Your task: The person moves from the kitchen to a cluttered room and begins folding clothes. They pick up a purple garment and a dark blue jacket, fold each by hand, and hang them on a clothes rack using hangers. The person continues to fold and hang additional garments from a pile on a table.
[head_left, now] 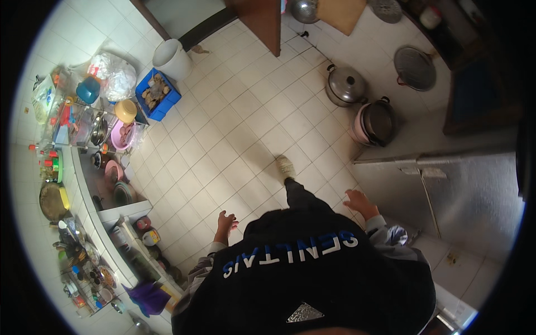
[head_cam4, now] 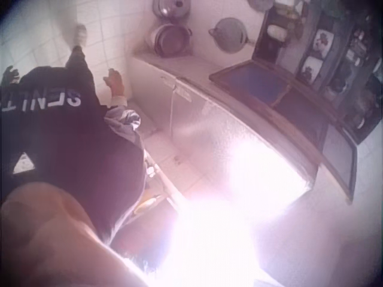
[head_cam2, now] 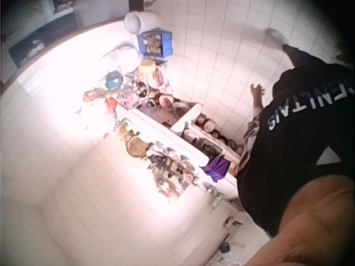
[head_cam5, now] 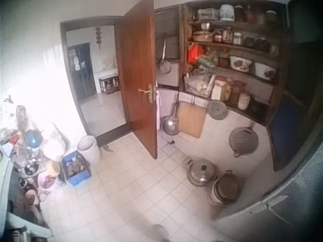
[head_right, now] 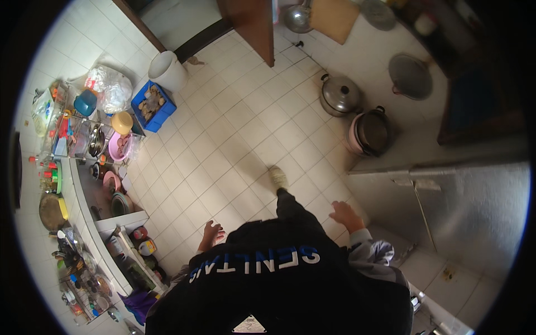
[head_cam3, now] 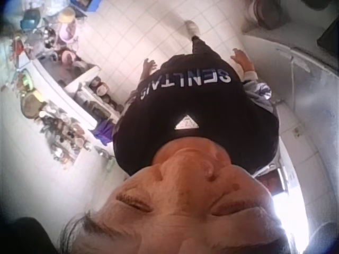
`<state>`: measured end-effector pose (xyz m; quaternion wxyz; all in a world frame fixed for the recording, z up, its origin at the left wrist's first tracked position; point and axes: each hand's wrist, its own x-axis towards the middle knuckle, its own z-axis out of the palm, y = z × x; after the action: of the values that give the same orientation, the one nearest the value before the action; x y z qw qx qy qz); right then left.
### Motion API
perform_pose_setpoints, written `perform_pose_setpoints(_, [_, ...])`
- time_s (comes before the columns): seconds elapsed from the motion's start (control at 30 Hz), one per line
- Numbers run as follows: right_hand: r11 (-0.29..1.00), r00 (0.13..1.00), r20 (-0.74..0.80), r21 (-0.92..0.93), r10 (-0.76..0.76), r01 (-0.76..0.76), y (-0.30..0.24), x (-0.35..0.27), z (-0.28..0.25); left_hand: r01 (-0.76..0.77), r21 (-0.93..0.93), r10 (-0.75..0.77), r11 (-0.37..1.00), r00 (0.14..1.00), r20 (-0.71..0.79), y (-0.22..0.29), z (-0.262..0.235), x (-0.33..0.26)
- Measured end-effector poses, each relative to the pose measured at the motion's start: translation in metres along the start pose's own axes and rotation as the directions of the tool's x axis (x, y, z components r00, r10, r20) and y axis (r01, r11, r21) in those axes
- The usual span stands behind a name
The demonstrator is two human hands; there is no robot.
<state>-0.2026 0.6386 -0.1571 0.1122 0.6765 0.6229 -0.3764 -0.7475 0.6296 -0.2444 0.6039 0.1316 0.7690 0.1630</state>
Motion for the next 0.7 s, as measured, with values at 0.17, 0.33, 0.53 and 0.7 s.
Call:
perform_pose_setpoints(0.17, [0.98,0.984,-0.017,-0.096,-0.177,0.175,-0.065,0.155,-0.101,0.107,-0.234,-0.117,0.966,0.993,-0.029,0.068,-0.028,0.013])
perform_pose_setpoints(0.33, [0.899,0.916,0.004,-0.191,-0.401,0.394,-0.175,0.306,-0.219,0.017,-0.358,-0.094,0.934,0.975,-0.2,0.147,-0.04,0.036])
perform_pose_setpoints(0.53, [0.84,0.87,-0.017,-0.272,-0.493,0.47,-0.294,0.467,-0.315,0.083,-0.557,-0.207,0.826,0.965,-0.164,0.22,-0.067,0.129])
perform_pose_setpoints(0.7, [0.927,0.938,0.049,-0.145,-0.342,0.345,-0.362,0.548,-0.383,0.086,-0.58,-0.153,0.81,0.986,-0.068,0.371,-0.125,0.224])
